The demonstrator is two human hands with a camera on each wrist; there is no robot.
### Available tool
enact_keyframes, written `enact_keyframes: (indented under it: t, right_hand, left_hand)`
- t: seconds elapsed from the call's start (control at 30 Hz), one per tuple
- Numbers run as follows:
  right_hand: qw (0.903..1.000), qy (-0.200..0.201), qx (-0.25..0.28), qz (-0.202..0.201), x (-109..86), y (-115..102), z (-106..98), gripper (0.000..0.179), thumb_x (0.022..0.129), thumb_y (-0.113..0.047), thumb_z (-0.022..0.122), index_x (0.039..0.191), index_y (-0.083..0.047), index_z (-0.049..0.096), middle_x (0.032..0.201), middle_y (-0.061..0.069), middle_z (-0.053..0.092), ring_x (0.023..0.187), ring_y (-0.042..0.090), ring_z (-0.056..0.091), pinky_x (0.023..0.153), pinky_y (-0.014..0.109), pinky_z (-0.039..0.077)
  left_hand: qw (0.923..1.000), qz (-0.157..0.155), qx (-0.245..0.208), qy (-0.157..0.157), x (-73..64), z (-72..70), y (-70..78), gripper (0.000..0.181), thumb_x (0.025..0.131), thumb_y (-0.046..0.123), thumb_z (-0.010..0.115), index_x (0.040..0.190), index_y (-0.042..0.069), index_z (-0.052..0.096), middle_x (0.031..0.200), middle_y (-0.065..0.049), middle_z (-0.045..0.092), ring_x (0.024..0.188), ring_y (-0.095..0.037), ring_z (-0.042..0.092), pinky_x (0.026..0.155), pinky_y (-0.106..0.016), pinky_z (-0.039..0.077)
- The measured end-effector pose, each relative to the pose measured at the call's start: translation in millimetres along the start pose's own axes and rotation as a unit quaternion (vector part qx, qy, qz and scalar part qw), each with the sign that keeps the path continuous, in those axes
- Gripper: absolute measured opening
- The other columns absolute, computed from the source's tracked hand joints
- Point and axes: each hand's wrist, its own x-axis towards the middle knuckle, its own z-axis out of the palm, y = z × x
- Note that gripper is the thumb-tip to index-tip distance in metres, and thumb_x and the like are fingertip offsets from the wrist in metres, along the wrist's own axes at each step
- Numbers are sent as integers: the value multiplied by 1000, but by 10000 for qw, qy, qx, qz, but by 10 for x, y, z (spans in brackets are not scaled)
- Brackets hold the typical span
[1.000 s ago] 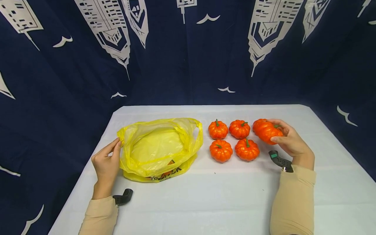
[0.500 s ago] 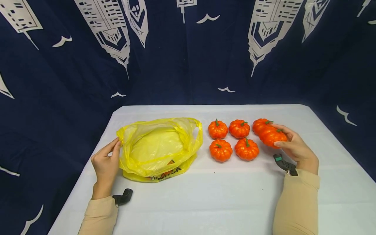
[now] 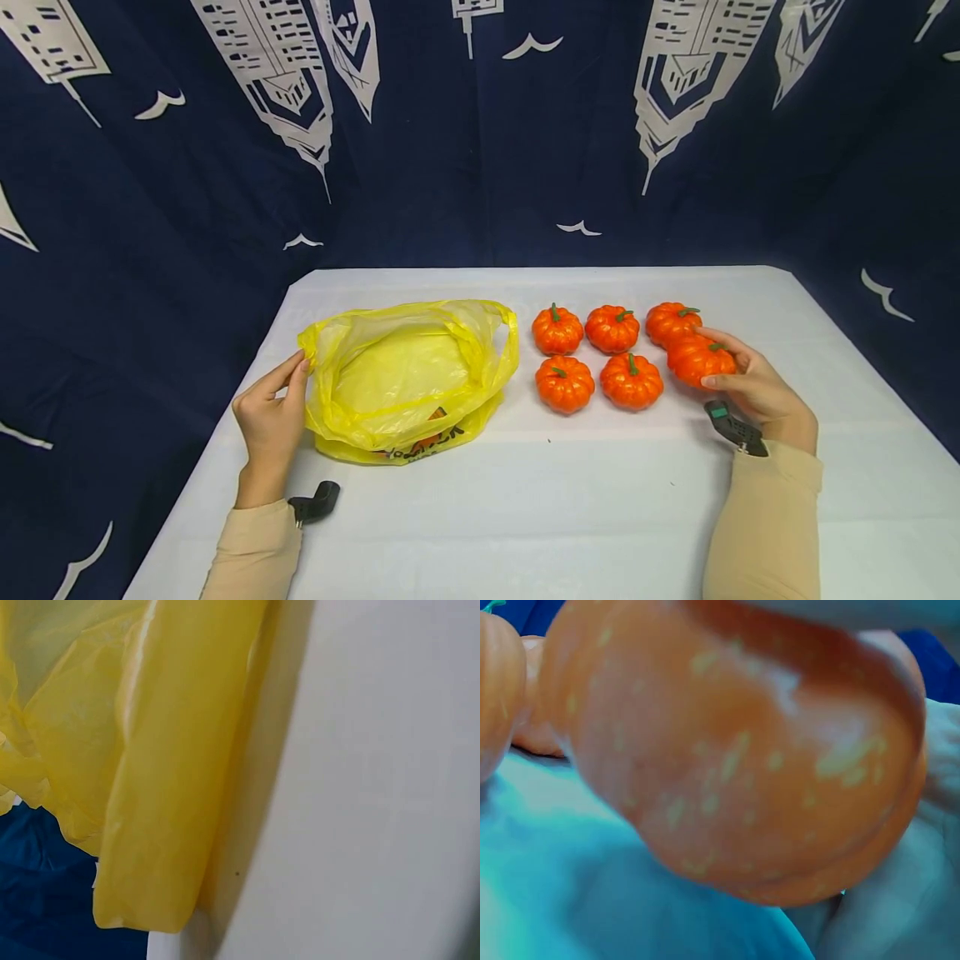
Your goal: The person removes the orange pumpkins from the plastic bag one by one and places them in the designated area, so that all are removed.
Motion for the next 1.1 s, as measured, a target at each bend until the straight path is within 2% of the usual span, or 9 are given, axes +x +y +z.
enact_keyframes:
  t: [0.23,0.57,0.87,1.1]
  right_hand:
    - [9985,318,-54,440,-28,41,-2,72,76,19,50,138,-9,27,123,-5,48,101,5,54,82,19,47]
    - [9955,348,-639,610,-22,117,-1,73,75,15,56,138,-7,27,123,-5,46,102,4,52,83,16,47]
    - [9917,497,-886,788,-20,93,-10,76,73,15,58,138,-9,27,124,-8,44,102,3,51,82,16,47]
    - [9847,636,-1238,1044,9,69,-14,77,73,11,62,138,-12,28,125,-9,40,103,2,47,81,15,46]
  left_hand:
    - [10000,-32,20,-17,0,-3,7,16,75,9,70,91,6,71,80,-14,69,72,15,54,63,0,41]
    - [10000,-61,16,-62,-9,-3,3,17,75,8,70,91,4,71,81,-14,69,73,17,54,62,0,41]
    - [10000,-75,-20,-32,-1,-1,16,17,75,9,70,91,5,71,81,-14,69,73,15,54,60,0,40]
    - [10000,-65,-39,-15,-2,6,15,17,74,8,70,91,6,71,81,-14,69,73,15,55,61,0,41]
